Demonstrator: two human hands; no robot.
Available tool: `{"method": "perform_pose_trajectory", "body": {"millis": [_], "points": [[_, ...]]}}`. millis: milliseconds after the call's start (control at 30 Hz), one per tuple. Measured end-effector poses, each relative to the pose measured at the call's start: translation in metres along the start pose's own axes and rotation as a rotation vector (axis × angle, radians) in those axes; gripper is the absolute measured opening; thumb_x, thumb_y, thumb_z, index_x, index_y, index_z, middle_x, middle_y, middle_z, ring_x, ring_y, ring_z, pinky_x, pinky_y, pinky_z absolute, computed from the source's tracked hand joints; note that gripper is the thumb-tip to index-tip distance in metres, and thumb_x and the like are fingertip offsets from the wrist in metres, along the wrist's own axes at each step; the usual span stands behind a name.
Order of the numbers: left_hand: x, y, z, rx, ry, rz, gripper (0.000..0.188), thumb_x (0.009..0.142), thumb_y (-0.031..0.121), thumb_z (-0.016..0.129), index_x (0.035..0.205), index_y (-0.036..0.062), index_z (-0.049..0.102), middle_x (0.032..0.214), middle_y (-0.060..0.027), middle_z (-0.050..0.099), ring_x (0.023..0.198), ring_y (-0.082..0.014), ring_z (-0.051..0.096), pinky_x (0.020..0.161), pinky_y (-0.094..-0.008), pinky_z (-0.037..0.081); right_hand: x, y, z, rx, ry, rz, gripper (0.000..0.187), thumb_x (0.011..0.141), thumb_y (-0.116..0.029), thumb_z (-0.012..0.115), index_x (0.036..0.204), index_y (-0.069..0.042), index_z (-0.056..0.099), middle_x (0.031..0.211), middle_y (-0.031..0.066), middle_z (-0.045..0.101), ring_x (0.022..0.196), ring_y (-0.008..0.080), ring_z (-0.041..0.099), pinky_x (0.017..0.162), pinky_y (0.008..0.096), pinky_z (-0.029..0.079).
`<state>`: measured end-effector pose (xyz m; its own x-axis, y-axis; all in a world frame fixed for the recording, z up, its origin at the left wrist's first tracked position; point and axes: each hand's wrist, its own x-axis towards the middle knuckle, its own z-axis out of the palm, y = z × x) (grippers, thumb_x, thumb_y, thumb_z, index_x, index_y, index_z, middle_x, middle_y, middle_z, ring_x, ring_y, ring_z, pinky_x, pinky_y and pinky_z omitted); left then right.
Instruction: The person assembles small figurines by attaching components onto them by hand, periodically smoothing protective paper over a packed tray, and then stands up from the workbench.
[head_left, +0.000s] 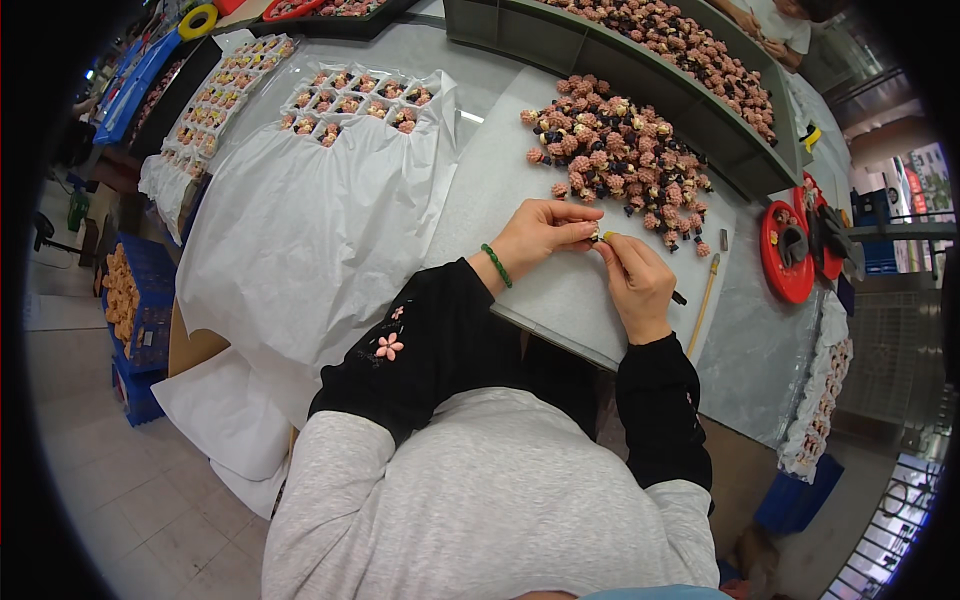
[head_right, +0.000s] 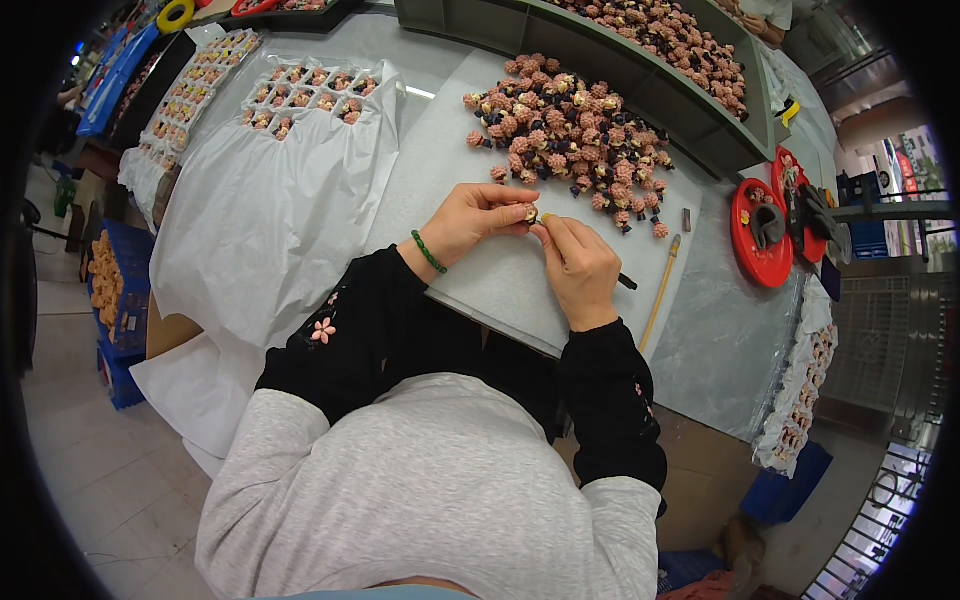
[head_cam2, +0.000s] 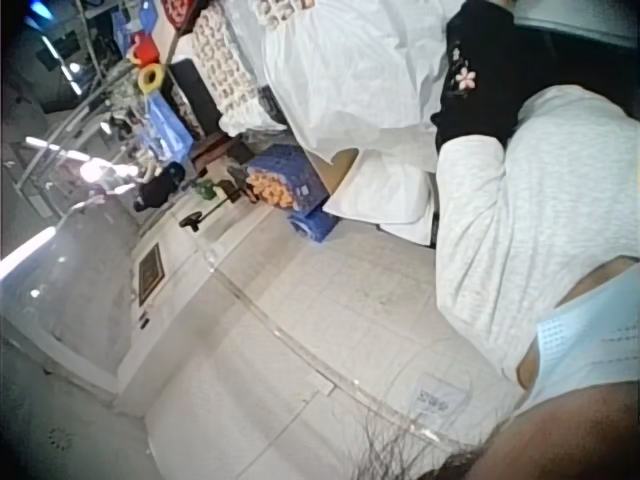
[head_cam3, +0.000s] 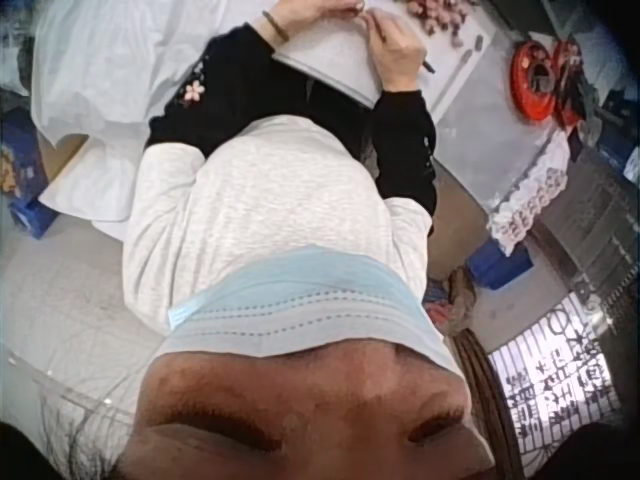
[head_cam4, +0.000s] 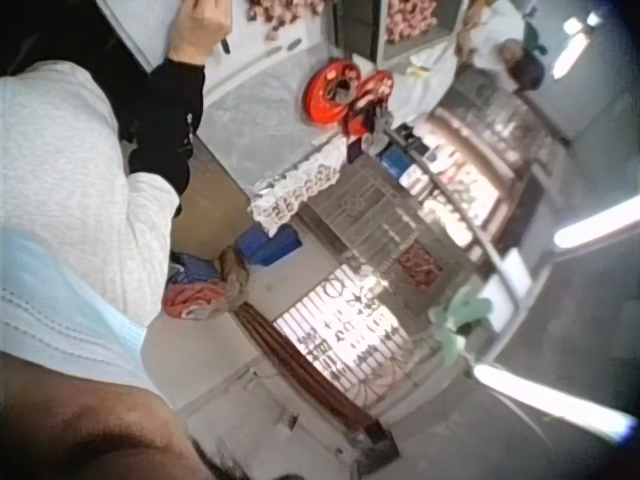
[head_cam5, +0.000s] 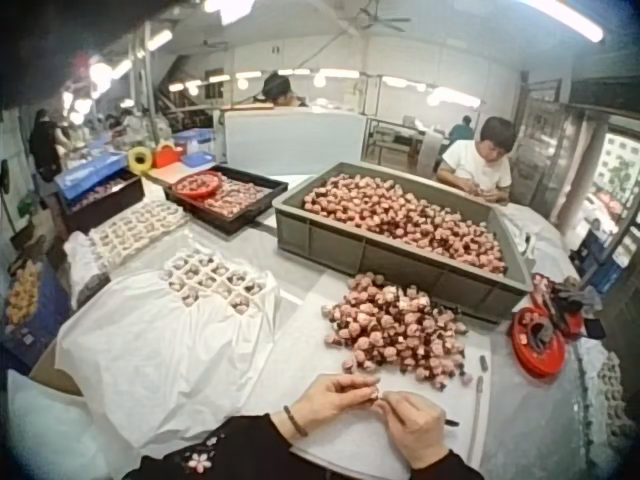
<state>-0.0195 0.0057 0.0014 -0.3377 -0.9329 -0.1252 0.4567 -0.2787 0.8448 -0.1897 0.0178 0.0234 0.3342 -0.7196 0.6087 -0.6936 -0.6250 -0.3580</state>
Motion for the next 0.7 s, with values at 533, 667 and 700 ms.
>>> {"method": "perform_pose_trajectory", "body": {"millis": [533, 667, 700], "points": [[0.0001, 0.0002, -0.0019, -0.01, -0.068, -0.02, 0.027, 0.09, 0.012, 0.049, 0.113, 0.0001, 0.054, 0.086, -0.0049, 0.058, 0.071, -0.0097, 0.054, 0.068, -0.0227, 0.048, 0.0032, -0.0031, -0.0011, 0.145, -0.021, 0.035, 0.013, 0.072, -0.013, 0.068, 0.079, -0.004, 0.061, 0.069, 0.005, 0.059, 0.054, 0.0195, 0.056, 0.047, 0.0281, 0.042], [0.0004, 0.0003, -0.0024, 0.011, -0.095, -0.025, 0.027, 0.09, 0.012, 0.048, 0.113, 0.0002, 0.055, 0.087, -0.0046, 0.058, 0.07, -0.0092, 0.053, 0.065, -0.0211, 0.046, 0.0031, -0.0029, -0.0008, 0.163, -0.026, 0.025, 0.012, 0.073, -0.012, 0.068, 0.079, -0.004, 0.061, 0.069, 0.0049, 0.059, 0.053, 0.0192, 0.055, 0.046, 0.028, 0.042], [0.0008, -0.0005, -0.0029, 0.013, -0.102, -0.021, 0.026, 0.09, 0.012, 0.048, 0.113, 0.0003, 0.055, 0.087, -0.0046, 0.058, 0.07, -0.009, 0.053, 0.064, -0.0207, 0.045, 0.003, -0.0029, -0.0009, 0.163, -0.034, 0.024, 0.012, 0.073, -0.012, 0.067, 0.079, -0.004, 0.061, 0.069, 0.0048, 0.059, 0.053, 0.0192, 0.055, 0.046, 0.0281, 0.042]]}}
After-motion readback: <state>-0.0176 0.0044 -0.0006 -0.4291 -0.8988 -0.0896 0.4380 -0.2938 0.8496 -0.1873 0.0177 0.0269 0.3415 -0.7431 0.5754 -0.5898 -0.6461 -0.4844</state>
